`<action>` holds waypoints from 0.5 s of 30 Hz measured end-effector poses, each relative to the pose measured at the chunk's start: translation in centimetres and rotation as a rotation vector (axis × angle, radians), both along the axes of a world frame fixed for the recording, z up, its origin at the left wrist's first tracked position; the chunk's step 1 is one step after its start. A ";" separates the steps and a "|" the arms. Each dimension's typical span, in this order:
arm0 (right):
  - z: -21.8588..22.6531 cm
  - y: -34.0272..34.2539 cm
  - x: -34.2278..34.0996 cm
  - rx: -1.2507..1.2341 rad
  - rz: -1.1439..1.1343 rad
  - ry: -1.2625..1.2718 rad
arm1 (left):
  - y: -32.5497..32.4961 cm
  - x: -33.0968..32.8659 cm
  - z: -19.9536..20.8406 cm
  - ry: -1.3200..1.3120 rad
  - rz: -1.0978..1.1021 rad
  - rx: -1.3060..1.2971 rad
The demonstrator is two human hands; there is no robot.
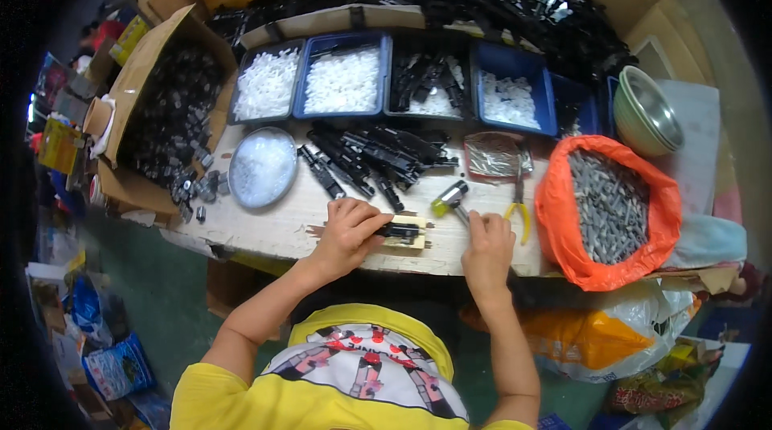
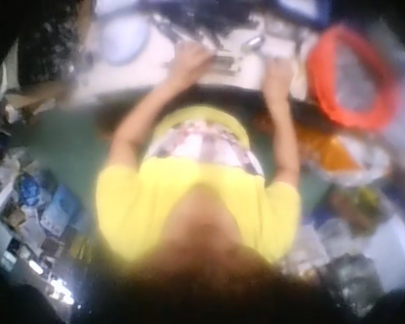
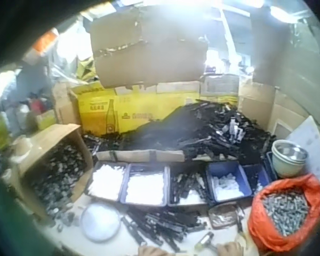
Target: The person assembles small metal lock cylinders at a cluttered workbench. They pick up a black cylindrical housing, insert a white plastic component, and use a hammer to tap it into place. The person then uses pliers to adjust the assembly and places the finished unit into a cardboard box. This process is repeated for multiple units throughout the clip.
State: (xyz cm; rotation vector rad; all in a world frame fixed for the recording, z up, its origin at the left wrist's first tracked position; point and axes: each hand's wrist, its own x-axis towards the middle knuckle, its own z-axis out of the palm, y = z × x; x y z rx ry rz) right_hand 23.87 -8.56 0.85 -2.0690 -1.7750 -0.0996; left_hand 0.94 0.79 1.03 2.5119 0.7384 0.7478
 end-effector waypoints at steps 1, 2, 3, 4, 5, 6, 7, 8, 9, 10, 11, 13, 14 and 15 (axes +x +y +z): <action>0.4 0.2 0.5 0.001 -0.022 -0.003 | 0.0 0.1 0.4 0.020 -0.006 -0.001; 0.7 0.5 1.0 0.035 -0.108 -0.042 | 0.0 0.0 0.6 -0.043 0.010 -0.034; 1.0 0.8 1.5 0.070 -0.197 -0.081 | 0.1 -0.2 0.8 -0.106 0.022 -0.068; 1.2 0.8 2.0 0.104 -0.285 -0.120 | 0.3 -0.3 1.2 -0.168 0.034 -0.102; 0.7 0.7 2.9 0.045 -0.333 -0.180 | 0.5 -0.6 1.9 -0.190 0.032 -0.262; 0.2 0.7 3.2 0.012 -0.342 -0.203 | 0.7 -0.8 2.0 -0.343 0.040 -0.494; -0.4 0.6 3.4 -0.021 -0.349 -0.226 | 0.7 -1.0 2.0 -0.495 0.047 -0.727; -0.8 0.6 3.7 -0.054 -0.356 -0.248 | 0.8 -1.0 2.1 -0.644 0.053 -0.961; -1.2 0.7 4.0 0.000 -0.336 -0.295 | 0.8 -1.1 2.7 -0.769 0.054 -1.250; -1.5 0.7 4.4 0.009 -0.328 -0.265 | 0.7 -1.0 3.3 -0.812 0.050 -1.353; -1.7 0.7 4.9 0.018 -0.319 -0.234 | 0.7 -0.8 4.0 -0.854 0.044 -1.457; -0.8 0.9 4.3 0.069 -0.249 -0.085 | 0.2 -0.4 4.5 -0.855 0.088 -1.555; 0.0 0.7 3.5 0.112 -0.192 0.031 | 0.1 -0.4 4.1 -0.809 0.100 -1.485; 1.2 0.5 2.4 0.150 -0.138 0.147 | -0.1 -0.4 3.3 -0.760 0.112 -1.420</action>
